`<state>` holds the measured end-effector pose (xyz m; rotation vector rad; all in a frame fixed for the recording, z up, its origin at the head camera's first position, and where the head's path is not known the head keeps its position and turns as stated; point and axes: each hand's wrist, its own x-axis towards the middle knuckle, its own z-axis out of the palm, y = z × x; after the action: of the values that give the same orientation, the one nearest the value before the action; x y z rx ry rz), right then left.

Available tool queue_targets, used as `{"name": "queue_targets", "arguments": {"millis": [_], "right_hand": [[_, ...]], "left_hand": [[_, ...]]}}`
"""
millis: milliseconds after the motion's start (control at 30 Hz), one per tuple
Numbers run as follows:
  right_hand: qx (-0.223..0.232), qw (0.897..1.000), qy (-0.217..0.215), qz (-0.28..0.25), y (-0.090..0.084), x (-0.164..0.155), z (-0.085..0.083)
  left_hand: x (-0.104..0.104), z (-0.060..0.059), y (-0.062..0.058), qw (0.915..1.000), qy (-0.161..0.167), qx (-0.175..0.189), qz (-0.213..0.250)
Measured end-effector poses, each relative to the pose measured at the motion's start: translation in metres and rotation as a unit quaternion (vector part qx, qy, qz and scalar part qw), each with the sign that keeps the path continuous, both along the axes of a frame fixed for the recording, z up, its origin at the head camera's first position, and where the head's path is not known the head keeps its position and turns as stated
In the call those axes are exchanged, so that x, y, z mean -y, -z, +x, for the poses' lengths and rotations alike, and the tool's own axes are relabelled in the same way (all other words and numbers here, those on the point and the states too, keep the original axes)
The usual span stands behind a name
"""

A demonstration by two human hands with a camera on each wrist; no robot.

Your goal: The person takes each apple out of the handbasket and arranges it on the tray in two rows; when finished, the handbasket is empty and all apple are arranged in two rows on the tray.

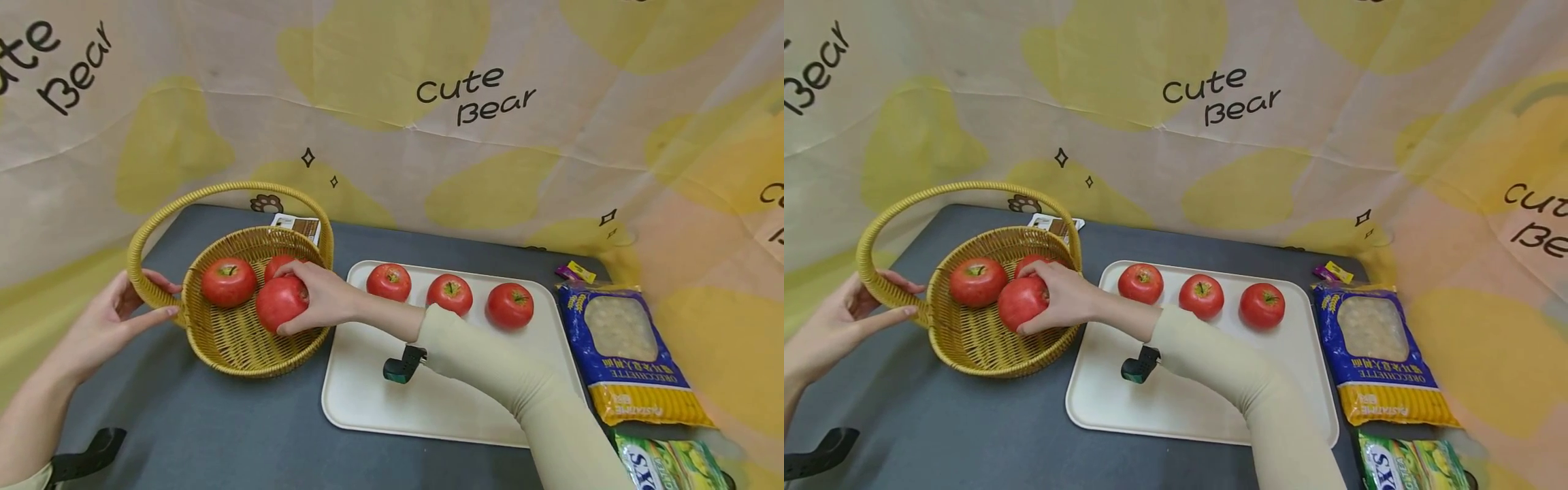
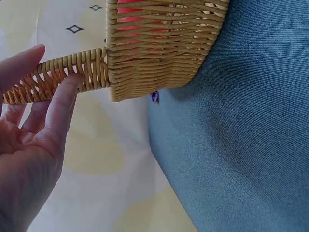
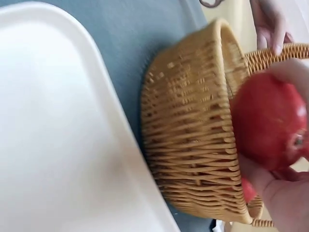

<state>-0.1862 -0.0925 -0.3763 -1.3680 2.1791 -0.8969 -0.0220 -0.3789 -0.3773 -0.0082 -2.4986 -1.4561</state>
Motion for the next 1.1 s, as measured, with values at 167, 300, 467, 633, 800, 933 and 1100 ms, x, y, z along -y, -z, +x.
{"name": "queue_targets", "arguments": {"millis": [167, 300, 467, 633, 800, 933, 1100], "right_hand": [[0.094, 0.991, 0.069, -0.066, -0.004, -0.027, 0.011], [0.179, 0.972, 0.114, -0.103, -0.006, -0.051, 0.019], [0.246, 0.95, 0.147, -0.124, 0.004, -0.082, 0.026], [0.231, 0.955, 0.157, -0.102, 0.024, -0.11, 0.031], [0.206, 0.964, 0.159, -0.054, 0.043, -0.131, 0.036], [0.182, 0.97, 0.15, -0.053, 0.053, -0.139, 0.04], [0.173, 0.975, 0.118, -0.073, 0.062, -0.141, 0.044]], "left_hand": [[-0.001, -0.001, -0.001, 1.0, -0.002, 0.0, -0.003], [0.001, -0.001, -0.001, 1.0, -0.002, 0.0, -0.002], [0.002, -0.001, 0.0, 1.0, -0.004, 0.003, 0.0], [0.002, -0.001, 0.001, 1.0, -0.007, 0.004, 0.001], [0.002, -0.001, 0.002, 0.9999, -0.01, 0.007, -0.003], [0.001, -0.001, 0.004, 0.9999, -0.009, 0.007, -0.001], [0.001, -0.002, 0.005, 1.0, -0.009, 0.003, 0.0]]}}
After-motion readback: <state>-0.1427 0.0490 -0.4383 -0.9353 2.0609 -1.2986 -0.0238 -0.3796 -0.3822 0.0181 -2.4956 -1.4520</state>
